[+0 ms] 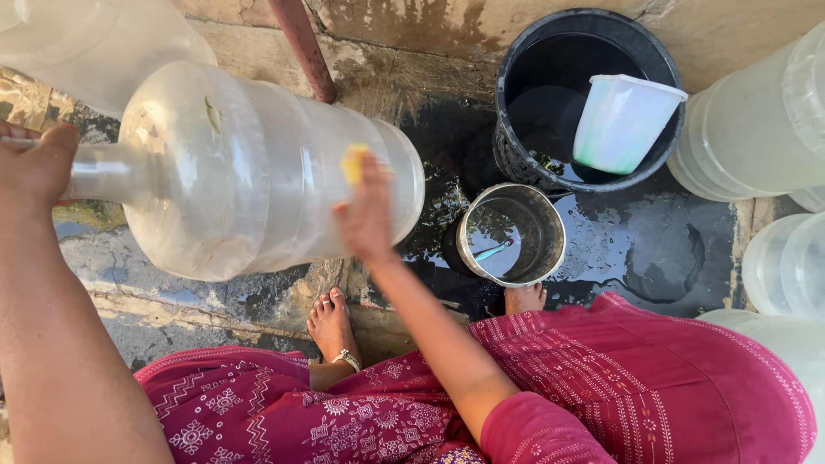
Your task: The person scrubs the inside of a large plastic water jug with a brush, then washes the exterior with a yellow sponge. They rinse the jug under running water and shake it to remove excess water.
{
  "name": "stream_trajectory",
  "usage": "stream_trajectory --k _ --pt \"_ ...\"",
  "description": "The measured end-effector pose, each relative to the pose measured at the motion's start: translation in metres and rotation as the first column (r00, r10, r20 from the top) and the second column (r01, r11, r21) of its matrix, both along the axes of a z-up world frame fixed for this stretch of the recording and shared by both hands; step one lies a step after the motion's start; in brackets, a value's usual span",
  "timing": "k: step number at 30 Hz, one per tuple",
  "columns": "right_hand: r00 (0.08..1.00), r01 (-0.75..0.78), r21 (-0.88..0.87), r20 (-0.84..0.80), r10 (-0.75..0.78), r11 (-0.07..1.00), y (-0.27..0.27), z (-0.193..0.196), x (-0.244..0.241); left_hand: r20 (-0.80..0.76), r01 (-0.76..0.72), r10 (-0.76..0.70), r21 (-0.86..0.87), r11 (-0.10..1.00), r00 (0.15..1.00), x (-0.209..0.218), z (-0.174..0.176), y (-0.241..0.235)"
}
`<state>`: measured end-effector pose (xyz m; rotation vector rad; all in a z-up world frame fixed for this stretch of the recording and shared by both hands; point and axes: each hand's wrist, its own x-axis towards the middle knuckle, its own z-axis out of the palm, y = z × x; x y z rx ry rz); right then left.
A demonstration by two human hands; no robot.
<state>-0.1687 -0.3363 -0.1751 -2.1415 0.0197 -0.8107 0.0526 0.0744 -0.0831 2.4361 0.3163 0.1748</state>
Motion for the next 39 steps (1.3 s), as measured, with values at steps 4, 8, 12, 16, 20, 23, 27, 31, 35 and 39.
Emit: stream_trajectory --k 4,8,12,16,20,23,27,31,35,39 --pt "0.874 0.311 0.396 -0.475 -0.097 0.864 -0.064 -0.084 -0.005 0.124 0.080 -0.085 0.045 0.996 0.989 -0.009 0.009 -0.006" --pt "0.849 0.407 0.621 -0.527 -0.028 0.670 -0.067 -0.106 0.010 0.232 0.022 -0.061 0.168 0.986 0.971 -0.026 0.025 -0.041" --pt "0.953 0.158 0.377 -0.301 -0.041 0.913 0.023 -0.034 0.005 0.296 0.071 -0.167 0.309 0.948 0.941 -0.039 0.062 -0.084" --pt "0.981 -0.176 0.171 -0.049 0.187 0.969 0.090 0.030 -0.038 0.314 0.237 -0.288 0.189 0.953 0.905 -0.063 0.099 -0.117" --pt "0.985 -0.052 -0.209 0.150 0.085 0.976 0.057 -0.005 -0.031 0.288 0.421 -0.424 0.073 0.904 0.859 -0.076 0.117 -0.127" --pt "0.992 0.126 -0.018 -0.022 -0.127 0.992 0.000 -0.068 -0.021 0.254 0.430 -0.444 0.111 0.896 0.859 -0.075 0.118 -0.124" --pt "0.843 0.338 0.196 -0.498 -0.203 0.920 -0.055 -0.112 -0.005 0.239 0.374 -0.411 0.186 0.909 0.880 -0.071 0.111 -0.116" --pt "0.978 0.196 0.419 -0.151 -0.145 0.887 -0.012 -0.061 0.007 0.273 0.298 -0.410 0.371 0.880 0.870 -0.068 0.106 -0.118" --pt "0.957 -0.263 0.232 0.190 0.221 0.936 0.068 0.015 -0.024 0.264 0.191 -0.324 0.428 0.884 0.908 -0.068 0.106 -0.129" --pt "0.968 -0.250 -0.069 -0.017 0.249 0.966 0.077 0.008 -0.036 0.259 0.193 -0.316 0.407 0.893 0.913 -0.070 0.112 -0.128"
